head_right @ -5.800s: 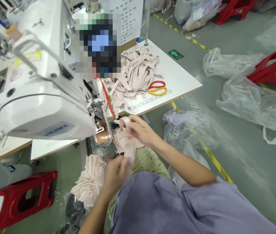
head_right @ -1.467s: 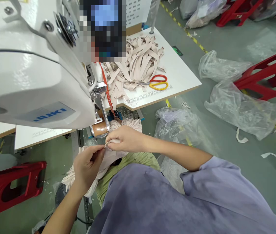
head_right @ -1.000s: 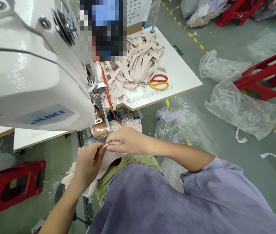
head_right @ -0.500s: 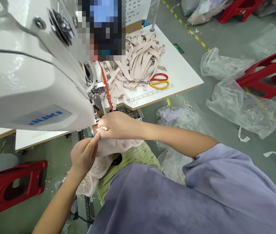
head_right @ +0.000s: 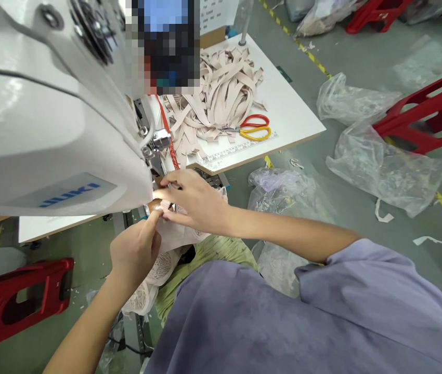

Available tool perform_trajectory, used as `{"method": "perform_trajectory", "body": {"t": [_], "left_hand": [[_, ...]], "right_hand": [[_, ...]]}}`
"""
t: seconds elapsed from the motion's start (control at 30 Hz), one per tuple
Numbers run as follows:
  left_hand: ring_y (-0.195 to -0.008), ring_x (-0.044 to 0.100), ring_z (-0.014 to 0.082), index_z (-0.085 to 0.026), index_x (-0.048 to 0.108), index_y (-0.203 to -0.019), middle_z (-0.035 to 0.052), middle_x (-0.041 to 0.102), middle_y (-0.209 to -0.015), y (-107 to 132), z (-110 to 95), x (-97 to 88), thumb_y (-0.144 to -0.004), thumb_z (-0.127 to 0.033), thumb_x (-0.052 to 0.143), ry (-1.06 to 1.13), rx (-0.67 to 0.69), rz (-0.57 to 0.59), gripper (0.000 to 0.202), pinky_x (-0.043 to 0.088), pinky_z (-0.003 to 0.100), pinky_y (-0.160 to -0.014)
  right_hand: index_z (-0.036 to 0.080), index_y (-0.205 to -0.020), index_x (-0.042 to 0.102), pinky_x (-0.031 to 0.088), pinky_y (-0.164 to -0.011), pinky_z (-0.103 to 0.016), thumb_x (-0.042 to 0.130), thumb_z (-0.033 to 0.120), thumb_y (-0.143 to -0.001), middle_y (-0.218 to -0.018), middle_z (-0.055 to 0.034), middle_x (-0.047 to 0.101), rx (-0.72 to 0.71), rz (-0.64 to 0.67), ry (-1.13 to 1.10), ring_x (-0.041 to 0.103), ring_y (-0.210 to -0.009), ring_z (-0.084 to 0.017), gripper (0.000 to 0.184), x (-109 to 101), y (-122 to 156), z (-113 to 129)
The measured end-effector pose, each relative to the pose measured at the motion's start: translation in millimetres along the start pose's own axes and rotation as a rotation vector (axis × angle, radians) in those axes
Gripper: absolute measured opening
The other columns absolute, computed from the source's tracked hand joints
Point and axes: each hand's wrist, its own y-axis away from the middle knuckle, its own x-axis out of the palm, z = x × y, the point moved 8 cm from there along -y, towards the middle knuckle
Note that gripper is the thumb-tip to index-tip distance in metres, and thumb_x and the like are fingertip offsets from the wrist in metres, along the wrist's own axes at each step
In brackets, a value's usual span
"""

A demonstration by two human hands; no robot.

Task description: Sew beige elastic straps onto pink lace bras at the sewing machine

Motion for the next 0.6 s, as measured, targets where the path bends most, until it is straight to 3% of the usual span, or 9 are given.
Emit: {"method": "perform_trajectory", "body": {"t": [0.07, 0.17, 0.33, 0.4, 0.5, 0.6], "left_hand": [[-0.055, 0.054, 0.0174, -0.016, 0.062, -0.125, 0.0013, 0.062, -0.064, -1.8, 2.5, -2.2, -0.094, -0.016, 0.043, 0.045, -0.032, 0.018, 0.036, 0.019, 0.033, -0.048], [-0.055, 0.054, 0.0155, -0.020, 0.060, -0.126, -0.0003, 0.063, -0.064, -4.0, 11.1, -2.7, -0.096, -0.013, 0.039, 0.069, 0.040, 0.017, 0.038, 0.023, 0.030, -0.049], [-0.048, 0.045, 0.0154, -0.020, 0.057, -0.131, -0.0045, 0.053, -0.055, -5.3, 12.5, -1.0, -0.094, -0.006, 0.041, -0.078, 0.356, -0.038, 0.043, 0.022, 0.032, -0.049], [-0.048, 0.046, 0.0161, -0.017, 0.057, -0.129, -0.0046, 0.053, -0.056, -7.0, 10.6, -1.4, -0.093, -0.007, 0.043, -0.108, 0.346, -0.055, 0.040, 0.021, 0.032, -0.048], [-0.049, 0.050, 0.0166, -0.014, 0.056, -0.127, -0.0038, 0.056, -0.057, -8.0, 2.2, -1.0, -0.093, -0.008, 0.043, -0.132, 0.252, -0.031, 0.037, 0.020, 0.033, -0.046], [-0.048, 0.052, 0.0158, -0.011, 0.055, -0.126, -0.0033, 0.057, -0.057, -7.6, -9.8, -3.8, -0.093, -0.010, 0.044, -0.162, 0.168, -0.040, 0.035, 0.022, 0.033, -0.046]], "right_hand": [[0.028, -0.110, 0.073, 0.038, -0.094, -0.043, 0.059, 0.036, -0.096, -0.111, -0.0098, 0.059, -0.046, -0.158, 0.082, 0.050, -0.108, -0.028, 0.022, -0.3, 11.6, 1.3], [0.029, -0.102, 0.077, 0.039, -0.094, -0.041, 0.059, 0.029, -0.095, -0.102, -0.0072, 0.060, -0.036, -0.278, 0.107, 0.052, -0.102, -0.024, 0.020, -0.7, 18.4, 1.5], [0.026, -0.106, 0.073, 0.047, -0.077, -0.030, 0.055, 0.026, -0.097, -0.091, -0.0039, 0.062, 0.084, -0.242, -0.116, 0.058, -0.084, -0.016, 0.020, 11.8, 21.7, -9.4], [0.025, -0.122, 0.062, 0.048, -0.066, -0.026, 0.059, 0.029, -0.095, -0.099, -0.0034, 0.063, 0.184, -0.257, -0.298, 0.059, -0.073, -0.012, 0.027, 22.3, 30.7, -22.2], [0.025, -0.138, 0.044, 0.047, -0.054, -0.025, 0.065, 0.031, -0.090, -0.114, -0.0060, 0.062, 0.277, -0.288, -0.469, 0.049, -0.054, -0.007, 0.053, 33.6, 42.4, -36.4], [0.026, -0.130, 0.057, 0.054, -0.066, -0.031, 0.062, 0.025, -0.088, -0.120, -0.0083, 0.061, 0.208, -0.243, -0.357, 0.058, -0.070, -0.013, 0.043, 27.5, 36.7, -32.5]]}}
